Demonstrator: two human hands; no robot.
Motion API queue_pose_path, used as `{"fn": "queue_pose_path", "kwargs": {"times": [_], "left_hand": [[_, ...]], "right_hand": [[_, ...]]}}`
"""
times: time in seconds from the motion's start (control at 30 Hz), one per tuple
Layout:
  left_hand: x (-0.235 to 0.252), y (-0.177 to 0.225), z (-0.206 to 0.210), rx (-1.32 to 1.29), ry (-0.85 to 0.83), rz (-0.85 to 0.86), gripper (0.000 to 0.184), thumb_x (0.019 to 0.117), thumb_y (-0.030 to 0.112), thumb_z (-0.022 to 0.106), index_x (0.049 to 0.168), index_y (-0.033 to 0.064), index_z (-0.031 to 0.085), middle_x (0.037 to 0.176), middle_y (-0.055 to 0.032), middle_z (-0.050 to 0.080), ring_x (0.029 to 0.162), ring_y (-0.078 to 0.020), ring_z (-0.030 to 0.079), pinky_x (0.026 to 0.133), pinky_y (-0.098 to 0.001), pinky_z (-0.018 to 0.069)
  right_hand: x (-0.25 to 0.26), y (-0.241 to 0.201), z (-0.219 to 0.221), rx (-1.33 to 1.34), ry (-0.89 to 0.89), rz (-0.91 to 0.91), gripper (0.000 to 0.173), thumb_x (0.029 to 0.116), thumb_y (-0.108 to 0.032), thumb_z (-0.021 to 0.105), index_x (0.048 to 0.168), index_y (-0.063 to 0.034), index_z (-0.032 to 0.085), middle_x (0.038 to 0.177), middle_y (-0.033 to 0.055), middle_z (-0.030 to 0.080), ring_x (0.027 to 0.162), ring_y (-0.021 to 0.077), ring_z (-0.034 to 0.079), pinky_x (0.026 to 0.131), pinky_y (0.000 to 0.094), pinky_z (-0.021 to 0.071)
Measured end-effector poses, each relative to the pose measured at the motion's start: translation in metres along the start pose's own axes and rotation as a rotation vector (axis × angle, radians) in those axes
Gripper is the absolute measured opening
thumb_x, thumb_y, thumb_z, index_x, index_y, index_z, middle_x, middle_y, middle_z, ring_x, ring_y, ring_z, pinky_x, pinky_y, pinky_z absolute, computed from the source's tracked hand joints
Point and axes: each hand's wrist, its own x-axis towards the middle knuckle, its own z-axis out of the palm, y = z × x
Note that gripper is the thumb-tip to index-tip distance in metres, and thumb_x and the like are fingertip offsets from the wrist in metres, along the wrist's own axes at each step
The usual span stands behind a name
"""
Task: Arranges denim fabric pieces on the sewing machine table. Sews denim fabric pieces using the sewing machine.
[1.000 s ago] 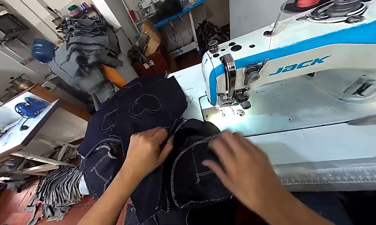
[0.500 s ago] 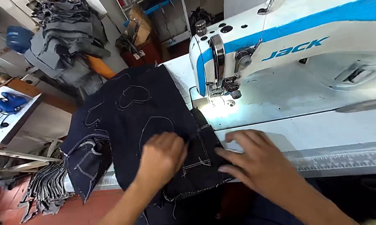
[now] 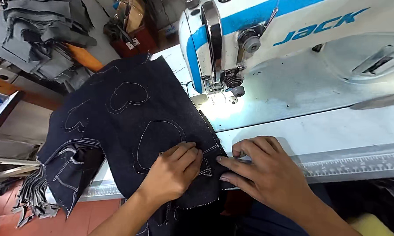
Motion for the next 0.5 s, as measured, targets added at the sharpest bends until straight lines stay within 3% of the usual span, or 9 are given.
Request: {"fn": "queue_pose_path", "kwargs": {"times": [0.13,0.23,0.3,0.37,0.43,0.5], "left_hand": [[0.006,0.009,-0.007,0.152,-0.08,0.056,0.021,0.1019,0.005,0.054,0.11,-0.0009,0.072,0.106,-0.0119,0.076,0.106,-0.0263,0.073,0.089,-0.0353,0.0607],[0.009,0.012,-0.008,0.128,-0.101,0.001,0.021,0.1016,0.006,0.054,0.109,0.0004,0.073,0.103,-0.0107,0.075,0.105,-0.0253,0.073,0.087,-0.0339,0.061],[0.011,0.009,-0.009,0.072,-0.105,-0.052,0.022,0.1031,0.012,0.055,0.106,0.0035,0.075,0.101,-0.008,0.075,0.104,-0.0225,0.073,0.087,-0.0323,0.0606],[0.012,-0.002,-0.008,-0.006,-0.093,-0.172,0.031,0.1068,0.029,0.052,0.106,0.0099,0.077,0.108,-0.0045,0.076,0.112,-0.0192,0.07,0.094,-0.0354,0.059],[0.012,-0.02,0.001,-0.073,-0.111,-0.369,0.044,0.104,0.05,0.051,0.12,0.0158,0.074,0.137,0.0007,0.066,0.137,-0.019,0.055,0.113,-0.0482,0.0464],[0.016,-0.027,0.018,-0.119,-0.135,-0.52,0.061,0.0973,0.064,0.051,0.136,0.0187,0.064,0.156,0.0056,0.051,0.152,-0.0221,0.036,0.12,-0.0657,0.0272]], "right_hand": [[0.002,0.001,-0.001,0.006,-0.003,-0.015,0.036,0.1019,-0.058,0.049,0.115,-0.038,0.076,0.096,0.0005,0.065,0.09,0.0199,0.059,0.083,0.0425,0.044],[0.002,0.001,-0.001,-0.01,-0.029,-0.04,0.036,0.1032,-0.055,0.048,0.116,-0.0354,0.075,0.126,-0.0042,0.069,0.11,0.0211,0.062,0.09,0.0448,0.0464],[0.004,0.001,-0.002,0.0,-0.057,-0.045,0.036,0.1038,-0.055,0.047,0.114,-0.0329,0.074,0.135,-0.0139,0.066,0.121,0.0175,0.061,0.094,0.0444,0.0455],[0.006,0.001,-0.003,0.018,-0.089,-0.032,0.037,0.1034,-0.056,0.046,0.112,-0.0327,0.074,0.135,-0.0172,0.066,0.123,0.0161,0.06,0.095,0.0449,0.0454],[0.008,0.003,-0.004,0.039,-0.116,-0.029,0.037,0.1026,-0.057,0.046,0.111,-0.0328,0.074,0.133,-0.016,0.066,0.118,0.0173,0.061,0.092,0.0458,0.0452],[0.009,0.007,-0.01,0.064,-0.151,-0.036,0.036,0.1026,-0.056,0.047,0.109,-0.032,0.074,0.133,-0.0141,0.067,0.114,0.0181,0.062,0.089,0.0447,0.0464]]}}
